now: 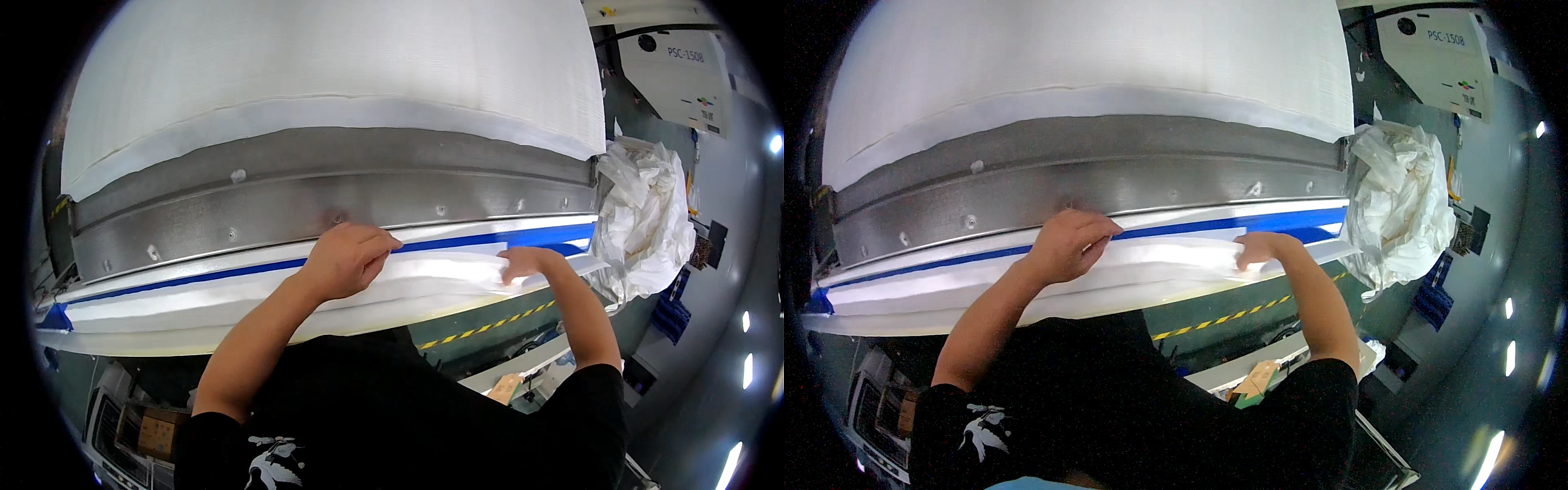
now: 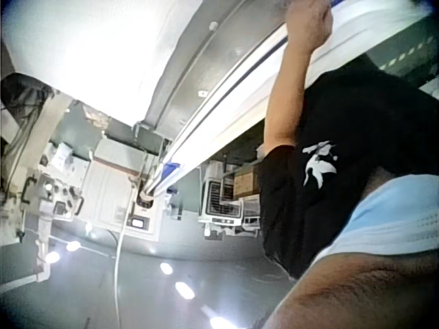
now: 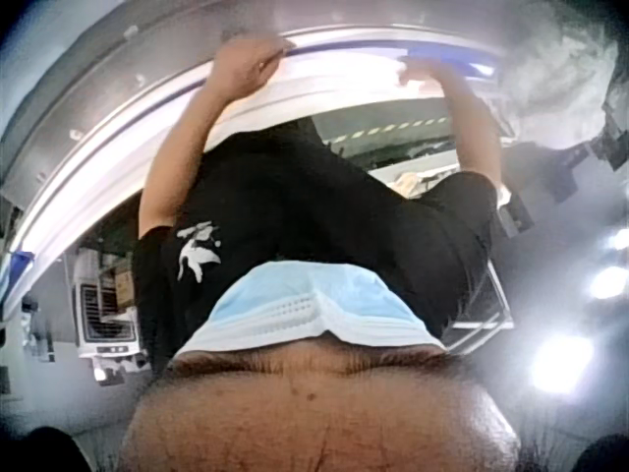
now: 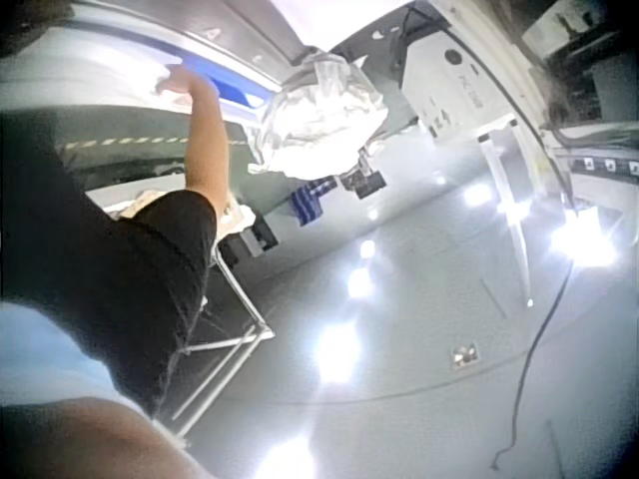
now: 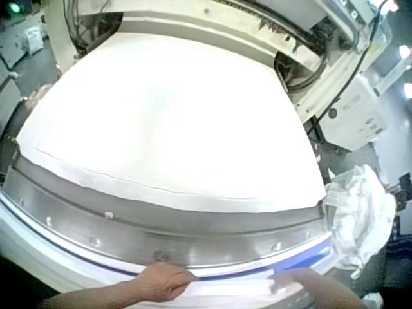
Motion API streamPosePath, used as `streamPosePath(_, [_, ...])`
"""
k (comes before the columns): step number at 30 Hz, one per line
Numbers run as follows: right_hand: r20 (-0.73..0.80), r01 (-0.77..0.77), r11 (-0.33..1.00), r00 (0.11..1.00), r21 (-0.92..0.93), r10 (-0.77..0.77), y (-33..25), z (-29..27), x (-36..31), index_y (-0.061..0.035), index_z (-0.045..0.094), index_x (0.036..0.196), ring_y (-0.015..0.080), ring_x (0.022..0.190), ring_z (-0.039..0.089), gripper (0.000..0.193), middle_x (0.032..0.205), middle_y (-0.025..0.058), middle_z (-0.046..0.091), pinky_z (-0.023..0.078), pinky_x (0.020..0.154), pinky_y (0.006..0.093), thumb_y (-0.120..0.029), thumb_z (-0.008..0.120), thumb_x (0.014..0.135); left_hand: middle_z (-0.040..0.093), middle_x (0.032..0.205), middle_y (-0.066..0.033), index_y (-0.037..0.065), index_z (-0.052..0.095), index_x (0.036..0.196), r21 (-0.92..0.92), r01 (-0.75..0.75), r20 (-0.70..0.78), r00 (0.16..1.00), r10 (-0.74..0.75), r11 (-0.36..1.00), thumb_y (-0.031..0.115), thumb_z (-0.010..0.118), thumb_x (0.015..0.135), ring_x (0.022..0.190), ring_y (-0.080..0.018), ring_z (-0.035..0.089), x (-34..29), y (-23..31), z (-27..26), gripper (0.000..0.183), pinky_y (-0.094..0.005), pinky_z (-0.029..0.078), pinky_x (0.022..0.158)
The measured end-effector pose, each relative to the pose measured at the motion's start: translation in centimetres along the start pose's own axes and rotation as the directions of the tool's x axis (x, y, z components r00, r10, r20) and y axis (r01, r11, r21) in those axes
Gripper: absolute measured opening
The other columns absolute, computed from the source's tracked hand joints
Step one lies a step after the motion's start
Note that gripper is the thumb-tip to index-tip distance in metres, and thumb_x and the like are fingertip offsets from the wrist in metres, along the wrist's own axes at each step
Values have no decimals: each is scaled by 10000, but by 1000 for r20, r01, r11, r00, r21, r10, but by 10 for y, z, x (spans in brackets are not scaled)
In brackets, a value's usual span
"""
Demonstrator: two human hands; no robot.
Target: The person repeatedly feeds individual white paper sheets into a large industrial machine, aligning each sheet by hand and pressing a control button to advance the process. The person handles the sheets one at a time and occasionally retrieves more from a nearby stack.
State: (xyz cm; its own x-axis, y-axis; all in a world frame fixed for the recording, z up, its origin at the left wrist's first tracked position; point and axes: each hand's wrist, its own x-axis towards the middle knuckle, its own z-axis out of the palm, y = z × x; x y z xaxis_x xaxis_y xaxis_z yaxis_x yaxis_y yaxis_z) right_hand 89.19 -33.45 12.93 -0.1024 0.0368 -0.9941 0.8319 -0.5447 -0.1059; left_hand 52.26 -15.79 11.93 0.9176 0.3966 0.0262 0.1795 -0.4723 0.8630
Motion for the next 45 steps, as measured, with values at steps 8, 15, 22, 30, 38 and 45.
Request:
streamPosePath(8, [-107, -136, 948, 979, 287, 173, 13, 18, 19, -66, 652, 824, 146, 668, 654, 265, 722, 39, 667, 510, 572, 288, -253, 733, 656, 659, 1006, -94, 118, 638, 1091, 40, 618, -422, 723, -547, 785, 145, 588, 903, 865, -233, 638, -98, -78, -97, 196, -307, 505, 733])
streamPosePath(15, [-330, 7, 999, 944, 37, 5, -55, 10, 35, -15, 652, 768, 163, 592, 643, 200, 667, 83, 665, 502, 583, 284, -212, 684, 755, 584, 1178, -128, 97, 571, 1203, 338, 844, -838, 472, -275, 417, 140, 573, 874, 1062, -316, 562, -228, -171, -212, 331, -403, 458, 903])
streamPosePath(22, [-563, 398, 851, 639, -341, -524, -320, -51, 46, -53, 649, 855, 299, 695, 644, 230, 746, 144, 657, 495, 639, 392, -271, 582, 835, 535, 1230, -143, 58, 552, 1174, 376, 845, -868, 465, -175, 380, 233, 571, 853, 1139, -330, 495, -263, -232, -240, 366, -449, 381, 975])
streamPosePath(30, [-454, 622, 495, 241, -606, -858, -667, -101, 72, -72, 634, 891, 298, 719, 619, 194, 774, 126, 650, 487, 669, 388, -248, 577, 834, 529, 1210, -128, 55, 548, 1145, 347, 799, -887, 450, -105, 491, 190, 588, 795, 1179, -312, 484, -266, -228, -243, 376, -454, 351, 1017])
streamPosePath(38, [-441, 636, 356, 28, -685, -897, -856, -117, 135, -48, 665, 888, 240, 738, 656, 196, 806, 94, 688, 513, 705, 340, -222, 611, 815, 516, 1232, -128, 57, 539, 1163, 252, 810, -910, 384, -154, 529, 181, 587, 792, 1198, -305, 470, -277, -238, -248, 395, -454, 344, 1027])
streamPosePath(45, [-507, 542, 450, 52, -709, -861, -868, -118, 141, -97, 680, 847, 237, 720, 654, 179, 782, 61, 690, 517, 679, 348, -257, 612, 801, 504, 1246, -146, 54, 527, 1191, 223, 805, -900, 387, -202, 550, 161, 586, 796, 1212, -314, 455, -276, -237, -248, 414, -461, 332, 1031])
